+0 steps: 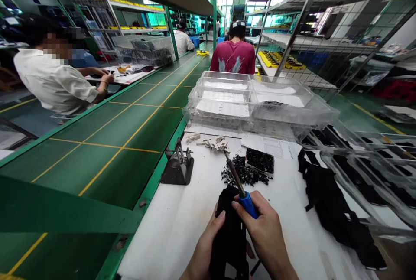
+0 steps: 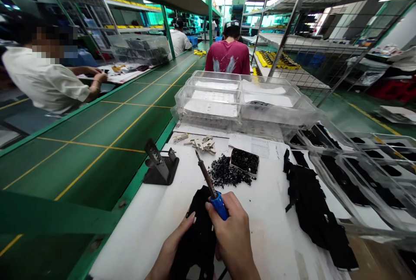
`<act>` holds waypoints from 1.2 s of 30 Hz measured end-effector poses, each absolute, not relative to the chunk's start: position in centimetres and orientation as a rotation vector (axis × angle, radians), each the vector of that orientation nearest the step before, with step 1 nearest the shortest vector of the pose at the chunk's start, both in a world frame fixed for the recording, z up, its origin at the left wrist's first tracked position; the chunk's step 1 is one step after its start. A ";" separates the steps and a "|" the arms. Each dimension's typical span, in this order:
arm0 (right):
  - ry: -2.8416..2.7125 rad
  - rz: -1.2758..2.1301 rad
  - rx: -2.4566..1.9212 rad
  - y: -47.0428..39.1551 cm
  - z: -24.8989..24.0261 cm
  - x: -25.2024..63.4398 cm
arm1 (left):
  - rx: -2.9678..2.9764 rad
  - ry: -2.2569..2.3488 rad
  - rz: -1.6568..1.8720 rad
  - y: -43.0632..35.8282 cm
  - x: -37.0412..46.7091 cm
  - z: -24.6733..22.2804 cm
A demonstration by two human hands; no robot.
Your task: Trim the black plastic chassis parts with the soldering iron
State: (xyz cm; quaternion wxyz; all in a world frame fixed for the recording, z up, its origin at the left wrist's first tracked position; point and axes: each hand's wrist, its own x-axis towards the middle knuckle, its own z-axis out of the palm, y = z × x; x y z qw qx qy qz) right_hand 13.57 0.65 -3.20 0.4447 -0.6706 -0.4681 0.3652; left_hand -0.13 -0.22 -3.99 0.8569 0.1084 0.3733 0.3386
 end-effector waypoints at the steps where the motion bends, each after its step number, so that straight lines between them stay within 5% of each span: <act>1: -1.118 0.951 -1.641 0.5 -3.1 13.5 | 0.198 0.753 0.676 -0.2 -0.3 -4.0; 22: -1.140 0.898 -1.710 0.5 -3.3 10.5 | 0.432 0.808 0.914 -0.5 -1.2 -3.0; 27: -1.331 0.742 -1.661 0.8 -4.5 10.9 | 0.346 0.847 0.827 -0.4 -1.1 -3.2; 36: -1.297 0.943 -1.716 1.2 -7.1 11.7 | 0.321 0.891 0.722 -0.4 -0.7 -3.8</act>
